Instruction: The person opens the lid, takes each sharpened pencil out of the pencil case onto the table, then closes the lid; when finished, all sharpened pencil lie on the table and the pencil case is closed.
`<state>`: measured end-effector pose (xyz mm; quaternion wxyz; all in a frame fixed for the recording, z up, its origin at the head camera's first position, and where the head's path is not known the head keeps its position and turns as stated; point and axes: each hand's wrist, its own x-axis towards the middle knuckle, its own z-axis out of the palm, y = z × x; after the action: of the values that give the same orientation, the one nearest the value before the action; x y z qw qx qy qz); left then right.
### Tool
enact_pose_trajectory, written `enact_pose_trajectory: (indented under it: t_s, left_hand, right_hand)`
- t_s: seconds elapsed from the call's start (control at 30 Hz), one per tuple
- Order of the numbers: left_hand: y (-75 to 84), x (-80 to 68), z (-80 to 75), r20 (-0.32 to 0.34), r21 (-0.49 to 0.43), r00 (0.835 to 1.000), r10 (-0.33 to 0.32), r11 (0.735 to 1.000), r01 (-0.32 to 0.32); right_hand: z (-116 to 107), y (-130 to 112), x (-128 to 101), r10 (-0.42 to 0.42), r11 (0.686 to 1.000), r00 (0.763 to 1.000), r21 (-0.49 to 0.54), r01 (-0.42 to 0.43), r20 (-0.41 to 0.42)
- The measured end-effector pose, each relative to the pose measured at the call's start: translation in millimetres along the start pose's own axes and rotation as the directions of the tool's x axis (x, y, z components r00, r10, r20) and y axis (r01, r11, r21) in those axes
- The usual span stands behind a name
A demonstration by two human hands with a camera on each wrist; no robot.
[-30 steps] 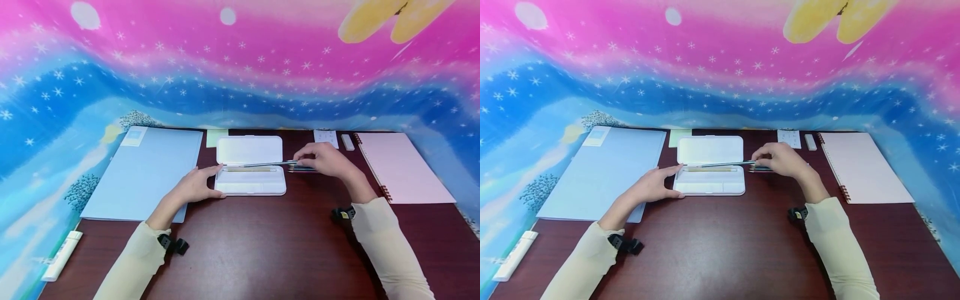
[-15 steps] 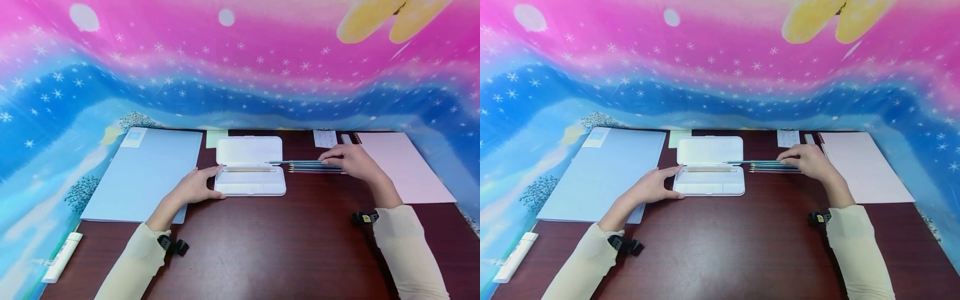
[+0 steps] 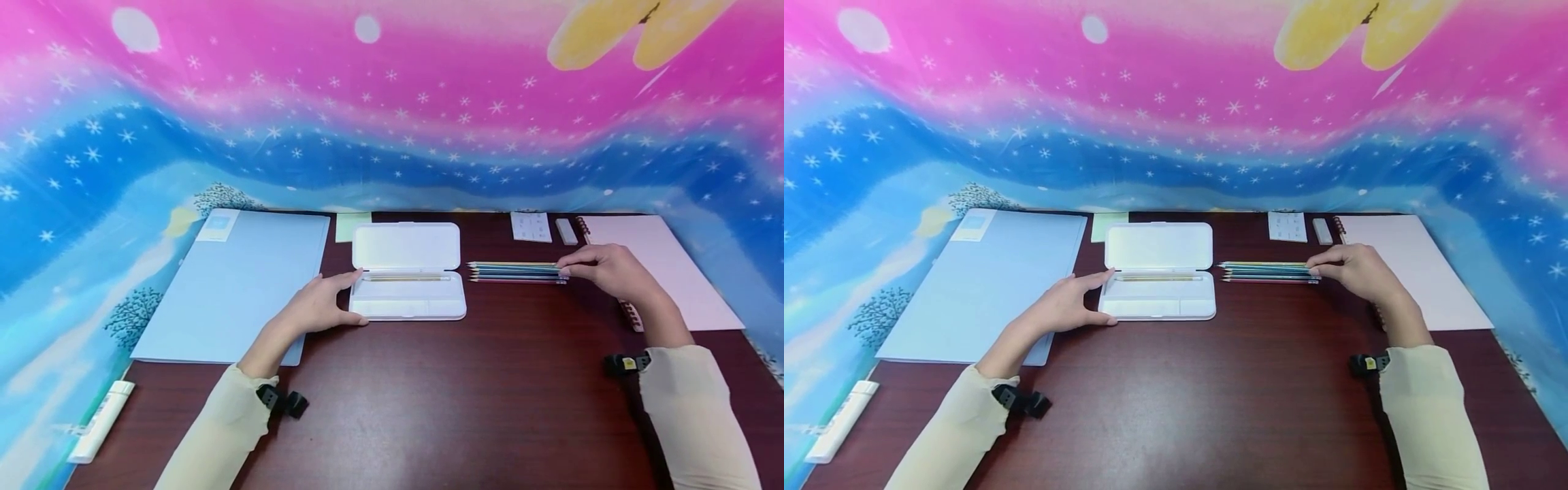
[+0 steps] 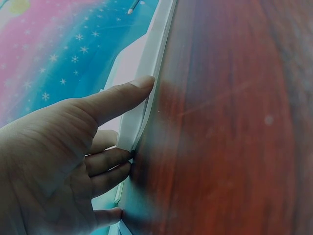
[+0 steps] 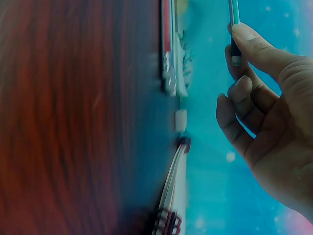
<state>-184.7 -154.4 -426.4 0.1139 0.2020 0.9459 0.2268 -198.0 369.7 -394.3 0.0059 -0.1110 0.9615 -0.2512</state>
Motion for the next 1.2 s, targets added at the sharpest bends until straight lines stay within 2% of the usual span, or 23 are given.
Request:
enact_pose_trajectory:
  t_s: [0.17, 0.43, 0.93, 1.2]
  left_hand:
    - [-0.2, -0.1, 0.5, -0.001, 0.001, 1.000, -0.001, 1.000, 0.001]
    - [-1.1, 0.1, 0.8, 0.001, -0.002, 1.000, 0.003, 1.000, -0.003]
    - [-0.2, 1.3, -0.3, 0.001, 0.004, 1.000, -0.001, 1.000, 0.001]
    - [-0.2, 1.1, 0.5, 0.000, 0.010, 1.000, 0.004, 1.000, -0.004]
  right_hand:
    - [-3.6, 9.0, -4.7, 0.076, 0.997, 0.997, -0.014, -0.076, 0.031]
    - [-1.0, 17.9, -5.8, 0.134, 0.991, 0.986, 0.001, -0.135, 0.102]
    - [11.8, 17.0, 7.5, 0.061, 0.998, 0.986, -0.035, -0.057, 0.153]
    - [16.6, 15.0, 10.7, 0.066, 0.997, 0.982, -0.043, -0.060, 0.175]
